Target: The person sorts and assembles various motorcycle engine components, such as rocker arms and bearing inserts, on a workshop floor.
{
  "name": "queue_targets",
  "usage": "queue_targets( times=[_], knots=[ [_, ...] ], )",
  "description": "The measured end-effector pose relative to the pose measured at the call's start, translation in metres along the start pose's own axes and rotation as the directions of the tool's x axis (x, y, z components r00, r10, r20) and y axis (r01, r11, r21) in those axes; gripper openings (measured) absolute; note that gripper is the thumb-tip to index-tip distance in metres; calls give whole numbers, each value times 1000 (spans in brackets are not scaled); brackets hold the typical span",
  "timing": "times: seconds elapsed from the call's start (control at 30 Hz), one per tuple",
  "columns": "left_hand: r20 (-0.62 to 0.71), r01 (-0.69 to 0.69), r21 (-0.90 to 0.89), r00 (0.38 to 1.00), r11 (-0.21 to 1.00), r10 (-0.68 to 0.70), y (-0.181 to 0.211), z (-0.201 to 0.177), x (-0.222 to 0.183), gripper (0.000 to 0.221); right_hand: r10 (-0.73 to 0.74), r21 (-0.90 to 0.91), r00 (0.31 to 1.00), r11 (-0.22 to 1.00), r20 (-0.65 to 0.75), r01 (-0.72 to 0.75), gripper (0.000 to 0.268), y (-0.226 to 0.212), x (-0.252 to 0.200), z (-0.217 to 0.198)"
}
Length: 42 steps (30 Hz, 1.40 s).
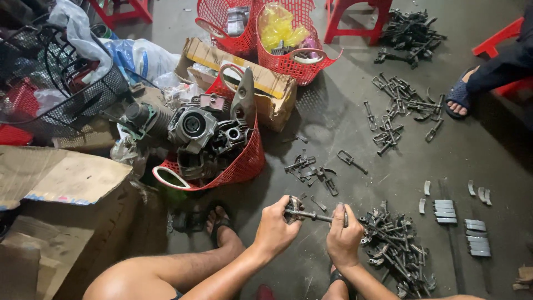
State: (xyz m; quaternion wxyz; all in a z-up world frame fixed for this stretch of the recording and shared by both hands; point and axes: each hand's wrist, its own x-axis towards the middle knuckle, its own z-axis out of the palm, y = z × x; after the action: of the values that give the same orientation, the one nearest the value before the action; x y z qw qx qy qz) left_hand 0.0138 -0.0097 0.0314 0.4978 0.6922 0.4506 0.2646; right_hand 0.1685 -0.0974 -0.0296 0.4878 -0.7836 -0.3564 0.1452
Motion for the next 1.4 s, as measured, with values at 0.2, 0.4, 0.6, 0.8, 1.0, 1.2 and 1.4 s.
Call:
queue_targets(
  times=[0.2,0.4,0.6,0.8,1.0,1.2,1.4],
  knots=[
    [-81,-170,6,982,985,170,6,-2,-5,29,252,190,963,945,94,-266,44,7,-7,8],
    [-28,-276,137,959,951,282,3,-8,-2,38,490,359,822,740,290,-568,45,10,-5,10],
    [146,-477,221,879,851,454,-14,-15,4,40,650,373,533,381,543,-846,42,4,-10,6],
    [314,-547,232,825,804,470,-33,-20,4,39,638,266,327,195,697,-944,41,18,-29,0],
    [368,-568,225,802,792,471,-46,-15,-6,43,580,193,215,101,786,-976,41,60,-53,0],
    [400,-560,228,799,796,448,-50,-12,-10,41,602,166,173,67,779,-984,42,54,-60,-5],
    [440,-564,183,779,805,446,-63,-11,-8,42,602,73,63,9,796,-997,42,72,-60,-4]
  ],
)
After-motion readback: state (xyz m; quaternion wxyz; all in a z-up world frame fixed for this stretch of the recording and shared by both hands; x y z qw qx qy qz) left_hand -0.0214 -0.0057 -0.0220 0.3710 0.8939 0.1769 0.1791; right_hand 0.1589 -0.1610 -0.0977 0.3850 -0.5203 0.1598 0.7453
